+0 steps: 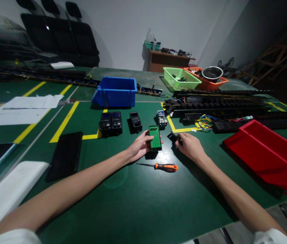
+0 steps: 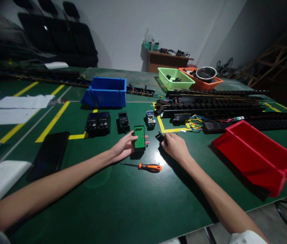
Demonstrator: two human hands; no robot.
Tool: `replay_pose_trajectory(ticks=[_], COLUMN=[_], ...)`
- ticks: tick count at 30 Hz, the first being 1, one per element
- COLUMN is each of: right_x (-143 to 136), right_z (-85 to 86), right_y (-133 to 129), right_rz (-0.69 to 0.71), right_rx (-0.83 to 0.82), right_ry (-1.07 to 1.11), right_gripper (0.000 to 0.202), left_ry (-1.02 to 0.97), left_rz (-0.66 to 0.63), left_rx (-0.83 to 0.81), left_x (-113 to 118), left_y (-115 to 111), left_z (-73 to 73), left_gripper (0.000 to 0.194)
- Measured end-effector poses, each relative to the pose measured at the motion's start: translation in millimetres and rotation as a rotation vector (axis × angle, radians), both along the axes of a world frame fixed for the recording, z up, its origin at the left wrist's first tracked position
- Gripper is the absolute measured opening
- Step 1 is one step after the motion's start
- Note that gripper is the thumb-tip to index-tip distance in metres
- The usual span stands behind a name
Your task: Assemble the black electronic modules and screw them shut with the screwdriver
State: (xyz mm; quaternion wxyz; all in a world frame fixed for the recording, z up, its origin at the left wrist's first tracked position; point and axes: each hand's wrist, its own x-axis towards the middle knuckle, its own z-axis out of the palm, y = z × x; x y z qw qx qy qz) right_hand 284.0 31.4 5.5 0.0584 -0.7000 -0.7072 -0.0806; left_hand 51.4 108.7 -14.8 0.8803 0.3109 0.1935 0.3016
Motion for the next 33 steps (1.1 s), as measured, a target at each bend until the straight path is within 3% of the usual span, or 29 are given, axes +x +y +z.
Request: replay_pose_trajectory(ticks=[5,11,14,17,25,33], right_x=[3,-8,-16,-19,-12,-12], right_z=[-9.2,-17.1,-20.8,-24.2,-25.3,-28.5], right_y=[3,2,3,4,2,2], right_rz=[0.028,0.065,0.052,0.039,0.037,0.165], right_rx=[0.038,0.223,0.157,0.087,0.046,0.084], right_ry=[0.202,0.908,1.248,1.441,1.527,1.341], right_gripper=[0.022,0.025,0.03,0.032,0.035,0.04], left_ry=[0.025,0.066,0.061,0.06,0.111,0.241], left_rz=[0.011,0.017,0.023,0.033,0.123,0.171], left_rx=[0.023,0.084,0.1,0.1,0.135,0.507], left_x=[0,-1,-1,-1,3,3], left_y=[0,1,1,1,0,2], left_z=[0.0,-2.6,-2.6,-1.0,-6.6,-9.9], left_gripper=[0.042,0.058,0.067,0.071,0.072,0.073])
